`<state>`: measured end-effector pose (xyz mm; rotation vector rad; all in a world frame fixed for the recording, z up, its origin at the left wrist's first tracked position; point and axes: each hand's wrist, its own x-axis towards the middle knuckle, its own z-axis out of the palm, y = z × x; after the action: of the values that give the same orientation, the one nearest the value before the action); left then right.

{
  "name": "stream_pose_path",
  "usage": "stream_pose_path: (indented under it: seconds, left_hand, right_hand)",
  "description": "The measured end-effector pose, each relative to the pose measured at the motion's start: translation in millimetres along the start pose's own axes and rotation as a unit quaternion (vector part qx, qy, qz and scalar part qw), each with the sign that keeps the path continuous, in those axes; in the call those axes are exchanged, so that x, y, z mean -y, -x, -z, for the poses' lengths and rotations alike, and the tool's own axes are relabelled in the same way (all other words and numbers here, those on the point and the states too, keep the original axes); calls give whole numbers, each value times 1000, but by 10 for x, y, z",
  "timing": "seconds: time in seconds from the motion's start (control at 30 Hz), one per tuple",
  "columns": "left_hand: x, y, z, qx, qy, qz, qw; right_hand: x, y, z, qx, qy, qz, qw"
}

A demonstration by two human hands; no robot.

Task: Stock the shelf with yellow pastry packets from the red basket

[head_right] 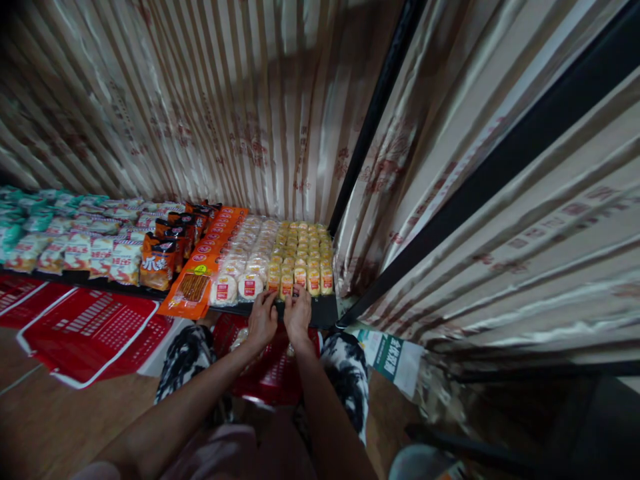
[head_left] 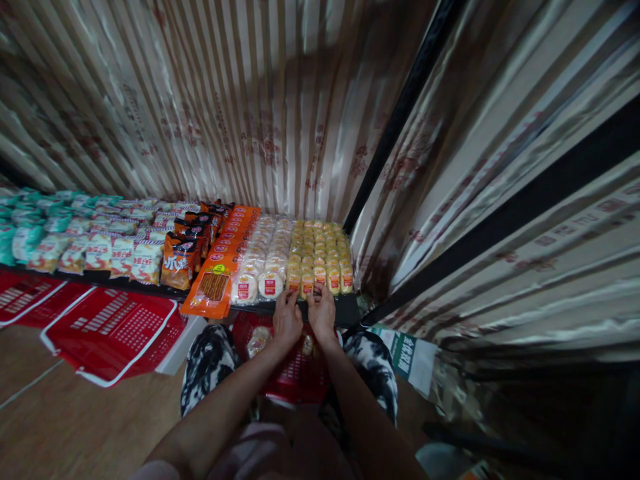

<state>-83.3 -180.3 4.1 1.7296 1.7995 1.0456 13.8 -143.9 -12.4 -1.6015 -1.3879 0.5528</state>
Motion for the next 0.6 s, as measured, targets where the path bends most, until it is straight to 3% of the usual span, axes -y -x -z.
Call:
stream_pose_path:
  seconds: [0.33,0.6]
  left_hand:
    - [-40,-11,20,12,-19,7,1000]
    - [22,-13,-7,23,-32,-8,999]
  right_hand:
    - [34,211,18,-1,71,72,995]
    - [-6,226,3,3,85,77,993]
